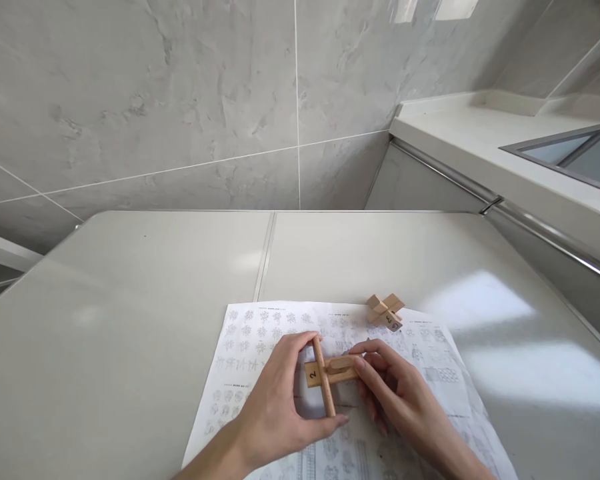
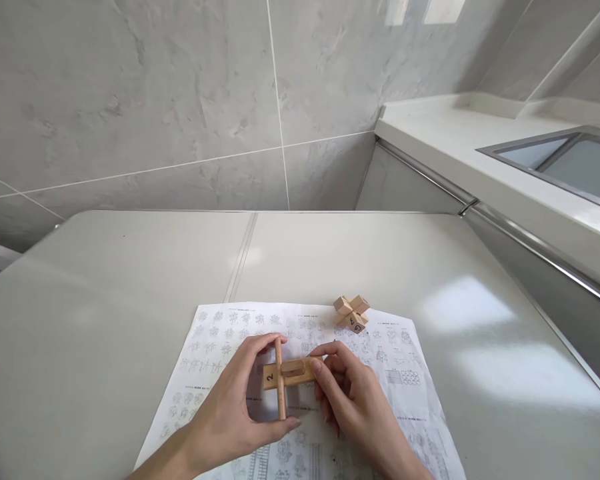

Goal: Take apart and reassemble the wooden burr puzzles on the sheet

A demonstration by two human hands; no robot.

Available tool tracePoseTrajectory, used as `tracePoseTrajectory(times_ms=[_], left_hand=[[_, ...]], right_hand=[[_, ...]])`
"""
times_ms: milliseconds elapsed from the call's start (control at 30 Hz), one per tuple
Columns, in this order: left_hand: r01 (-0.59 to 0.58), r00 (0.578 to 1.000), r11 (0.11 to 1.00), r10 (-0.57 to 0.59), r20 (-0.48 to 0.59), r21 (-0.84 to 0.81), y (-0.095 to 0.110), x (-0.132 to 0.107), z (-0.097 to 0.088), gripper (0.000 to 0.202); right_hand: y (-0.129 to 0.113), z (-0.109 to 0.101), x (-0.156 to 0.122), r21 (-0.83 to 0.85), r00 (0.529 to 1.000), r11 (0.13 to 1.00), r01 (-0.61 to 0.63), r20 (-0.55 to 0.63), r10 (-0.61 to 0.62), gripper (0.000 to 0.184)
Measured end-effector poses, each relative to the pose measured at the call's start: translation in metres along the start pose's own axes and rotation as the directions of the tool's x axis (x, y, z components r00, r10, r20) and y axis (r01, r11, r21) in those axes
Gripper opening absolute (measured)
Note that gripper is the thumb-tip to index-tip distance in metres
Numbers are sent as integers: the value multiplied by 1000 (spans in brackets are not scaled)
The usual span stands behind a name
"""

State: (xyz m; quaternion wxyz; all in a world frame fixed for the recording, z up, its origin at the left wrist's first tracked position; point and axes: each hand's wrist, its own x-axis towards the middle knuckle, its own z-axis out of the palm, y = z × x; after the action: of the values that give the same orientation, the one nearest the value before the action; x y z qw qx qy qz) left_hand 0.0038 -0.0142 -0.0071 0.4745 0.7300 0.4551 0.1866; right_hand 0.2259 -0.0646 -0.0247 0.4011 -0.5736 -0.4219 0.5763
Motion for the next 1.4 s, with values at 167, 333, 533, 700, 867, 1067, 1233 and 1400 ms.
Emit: tracePoseTrajectory(times_ms=[167,333,533,700,867,1067,1233,1400], left_hand=[[-25,1000,996,25,-6,80,-7,2,-19,95],[-81,996,974,87,-20,213,-15,7,-40,93],[47,955,906,84,-286,422,-31,16,-62,87],[177,903,839,69,-423,514,-42,20,-79,78],[229,904,807,32,-427,544,-48,21,-93,76],[156,966,788,5,-259,596,-63,17,-114,68],[48,995,766,19,-98,641,-67,9,-122,71],[-79,977,788,183,-109,610,-45,9,-102,71]], right_hand=[[5,-2,0,15,1000,1000,-13,-9,13,51],[8,-1,1,49,1000,999,-23,-16,24,52],[0,4,-2,56,997,998,-11,-71,15,50],[1,5,-3,43,998,999,-5,-68,8,48],[1,6,-4,27,998,1000,2,-64,0,48],[1,6,-4,10,996,1000,-8,-86,9,50],[1,7,-4,17,996,1000,-4,-93,6,50],[0,8,-4,10,995,1000,2,-98,-1,49]])
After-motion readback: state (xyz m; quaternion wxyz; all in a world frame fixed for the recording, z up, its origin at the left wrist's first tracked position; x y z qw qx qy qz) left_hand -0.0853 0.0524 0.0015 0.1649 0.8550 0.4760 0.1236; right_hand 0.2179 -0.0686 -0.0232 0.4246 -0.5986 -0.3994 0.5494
